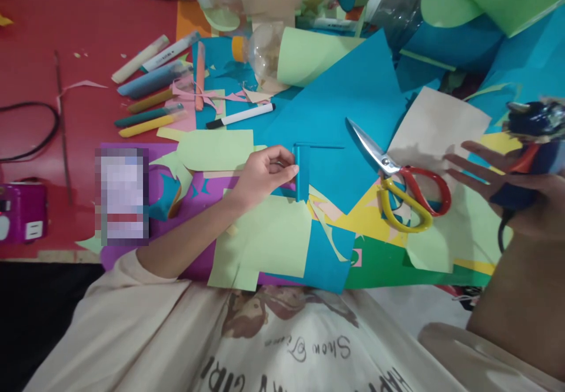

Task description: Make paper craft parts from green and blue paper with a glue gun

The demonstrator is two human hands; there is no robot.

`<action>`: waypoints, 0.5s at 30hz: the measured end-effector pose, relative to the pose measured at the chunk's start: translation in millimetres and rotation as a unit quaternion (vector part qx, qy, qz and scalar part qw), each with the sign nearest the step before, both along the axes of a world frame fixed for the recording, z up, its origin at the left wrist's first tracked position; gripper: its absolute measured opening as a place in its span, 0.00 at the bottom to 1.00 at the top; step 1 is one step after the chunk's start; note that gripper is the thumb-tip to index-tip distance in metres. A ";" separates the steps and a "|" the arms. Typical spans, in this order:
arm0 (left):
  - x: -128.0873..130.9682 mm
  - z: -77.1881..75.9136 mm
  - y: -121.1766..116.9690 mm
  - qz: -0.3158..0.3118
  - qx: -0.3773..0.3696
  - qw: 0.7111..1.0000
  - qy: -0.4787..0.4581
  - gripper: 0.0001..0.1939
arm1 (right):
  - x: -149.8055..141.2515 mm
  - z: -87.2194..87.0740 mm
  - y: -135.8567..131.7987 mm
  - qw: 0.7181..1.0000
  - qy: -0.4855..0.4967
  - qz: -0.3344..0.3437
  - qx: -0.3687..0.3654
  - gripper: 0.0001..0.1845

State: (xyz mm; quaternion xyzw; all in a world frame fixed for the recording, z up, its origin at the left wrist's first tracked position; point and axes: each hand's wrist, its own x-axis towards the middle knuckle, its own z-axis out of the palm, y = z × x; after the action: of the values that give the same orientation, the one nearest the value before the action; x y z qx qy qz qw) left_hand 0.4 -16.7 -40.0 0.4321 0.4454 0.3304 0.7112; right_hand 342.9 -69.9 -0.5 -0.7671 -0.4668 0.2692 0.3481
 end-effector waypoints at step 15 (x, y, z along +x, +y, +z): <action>1.1 6.0 1.2 0.018 -0.022 1.000 0.007 0.14 | -86.6 9.4 -2.5 0.909 0.379 0.021 -0.175 0.19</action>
State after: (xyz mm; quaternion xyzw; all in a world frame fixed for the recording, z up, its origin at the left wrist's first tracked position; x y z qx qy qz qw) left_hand 1.5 -15.5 -34.0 0.4110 0.4653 0.3303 0.7110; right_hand 256.3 -72.4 8.8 -0.6462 -0.2614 0.6240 0.3533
